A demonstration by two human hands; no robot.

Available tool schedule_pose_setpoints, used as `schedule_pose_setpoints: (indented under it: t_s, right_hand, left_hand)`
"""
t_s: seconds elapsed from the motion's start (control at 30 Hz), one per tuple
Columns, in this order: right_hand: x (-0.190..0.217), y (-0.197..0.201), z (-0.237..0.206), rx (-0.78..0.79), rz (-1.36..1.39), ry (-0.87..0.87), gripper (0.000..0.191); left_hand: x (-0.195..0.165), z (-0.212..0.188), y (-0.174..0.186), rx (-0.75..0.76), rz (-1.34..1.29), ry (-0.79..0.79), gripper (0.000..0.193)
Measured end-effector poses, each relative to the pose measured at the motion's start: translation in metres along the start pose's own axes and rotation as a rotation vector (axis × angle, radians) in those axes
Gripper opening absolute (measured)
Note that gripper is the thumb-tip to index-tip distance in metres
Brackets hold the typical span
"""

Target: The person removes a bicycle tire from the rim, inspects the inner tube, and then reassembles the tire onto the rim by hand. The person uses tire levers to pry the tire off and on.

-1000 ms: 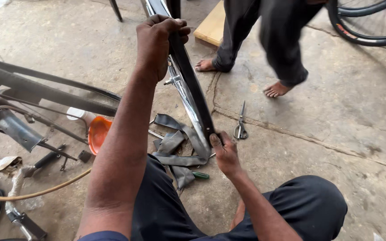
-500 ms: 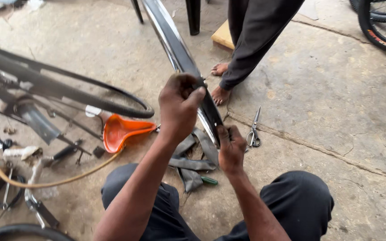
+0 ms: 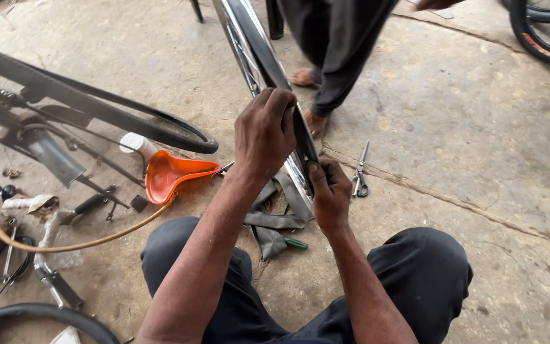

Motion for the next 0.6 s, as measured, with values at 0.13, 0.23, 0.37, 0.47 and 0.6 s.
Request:
schedule_pose_setpoints:
  t_s: [0.13,0.23,0.37,0.47,0.6]
  right_hand:
    - [-0.001,0.002,-0.007,0.003,-0.050,-0.038,0.014]
    - [-0.001,0.002,-0.008,-0.013,-0.053,-0.064,0.014]
    - [0.008,-0.001,-0.011,-0.012,-0.066,-0.005,0.019]
    - [0.010,0.002,-0.014,-0.084,-0.236,-0.001,0.023]
    - [0.022,0.002,-0.018,-0.142,-0.367,0.106,0.028]
  left_hand:
    - [-0.014,-0.016,-0.005,-0.004,0.121,-0.076,0.011]
    - [-0.023,-0.023,0.002,-0.065,0.224,-0.130,0.012]
    - [-0.030,-0.028,0.002,-0.058,0.307,-0.164,0.011]
    - [-0.031,-0.030,0.001,-0.046,0.361,-0.178,0.012]
    - [-0.033,-0.030,0.009,-0.115,0.433,-0.241,0.015]
Point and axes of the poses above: each hand's wrist, its own z-axis towards the middle knuckle, its own y-axis out of the back of the hand, x = y × z, the point moved 10 cm from there along z, towards the middle knuckle, and after that the axes turned 11 degrees about -y, right-handed, at the moved point
